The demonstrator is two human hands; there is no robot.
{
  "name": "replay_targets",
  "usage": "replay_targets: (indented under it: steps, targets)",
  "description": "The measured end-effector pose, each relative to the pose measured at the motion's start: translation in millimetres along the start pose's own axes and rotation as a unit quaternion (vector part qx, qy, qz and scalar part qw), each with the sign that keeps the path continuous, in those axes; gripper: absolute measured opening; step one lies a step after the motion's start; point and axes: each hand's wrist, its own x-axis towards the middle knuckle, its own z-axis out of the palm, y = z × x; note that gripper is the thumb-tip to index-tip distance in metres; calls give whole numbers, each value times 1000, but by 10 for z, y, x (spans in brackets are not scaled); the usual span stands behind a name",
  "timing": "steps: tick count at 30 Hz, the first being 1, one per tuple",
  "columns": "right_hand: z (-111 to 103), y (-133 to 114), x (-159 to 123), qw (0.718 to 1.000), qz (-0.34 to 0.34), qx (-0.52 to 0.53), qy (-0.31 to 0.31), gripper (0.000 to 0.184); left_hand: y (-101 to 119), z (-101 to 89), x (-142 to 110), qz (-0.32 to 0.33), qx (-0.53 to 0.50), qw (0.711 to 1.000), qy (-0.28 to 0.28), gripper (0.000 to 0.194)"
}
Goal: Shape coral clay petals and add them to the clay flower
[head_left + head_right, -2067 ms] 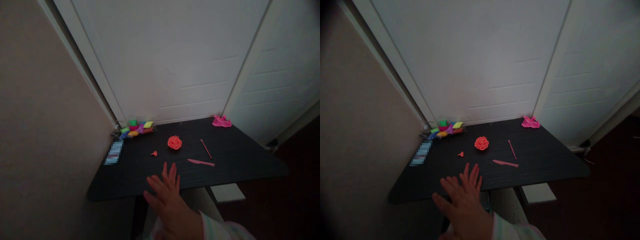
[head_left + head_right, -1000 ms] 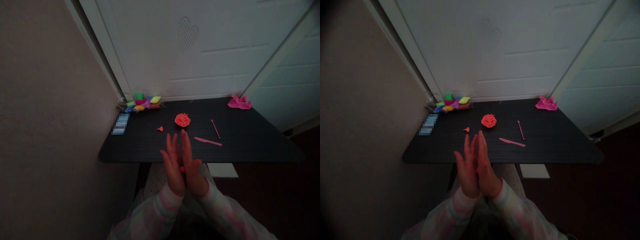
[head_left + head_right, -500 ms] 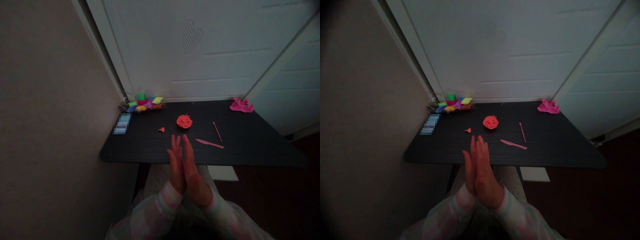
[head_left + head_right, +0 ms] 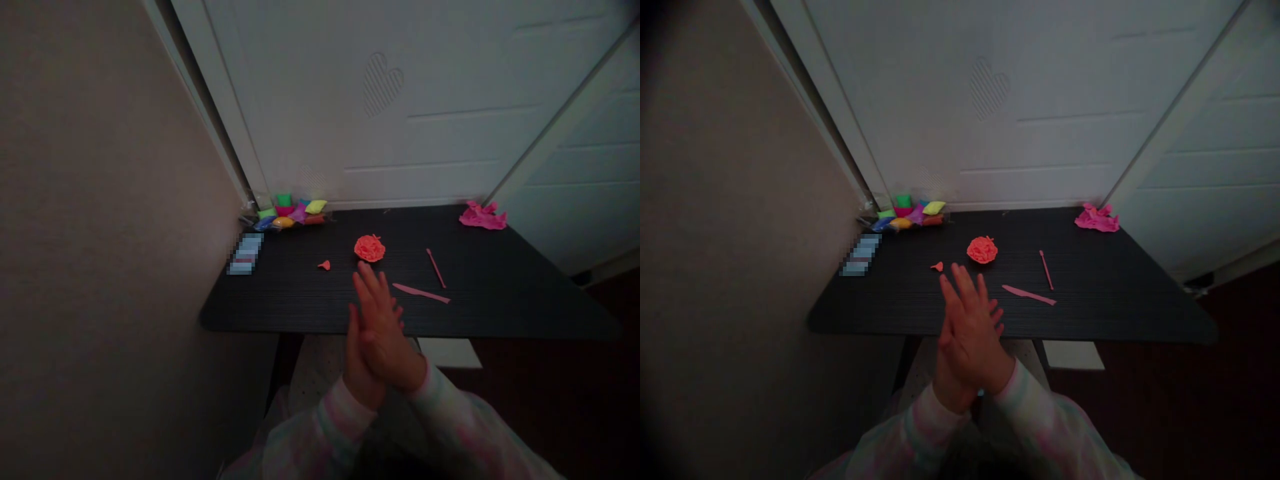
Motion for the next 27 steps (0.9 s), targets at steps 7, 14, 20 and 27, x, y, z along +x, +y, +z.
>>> replay_targets:
  steps: [7, 14, 20, 27]
  targets:
    - [-214, 278, 112, 987, 68, -39, 142, 42, 18, 12, 16, -114, -34, 993, 18, 21]
    - [-342, 798, -132, 961, 182, 14, 210, 28, 315, -135, 272, 95, 357, 929, 0, 24]
    - [-273, 1092, -278, 964, 212, 24, 160, 21, 469, -101, 774, 216, 649, 721, -112, 28]
    - [-308, 1087, -261, 958, 227, 44, 170, 21, 383, -141, 999, 264, 798, 502, -206, 39]
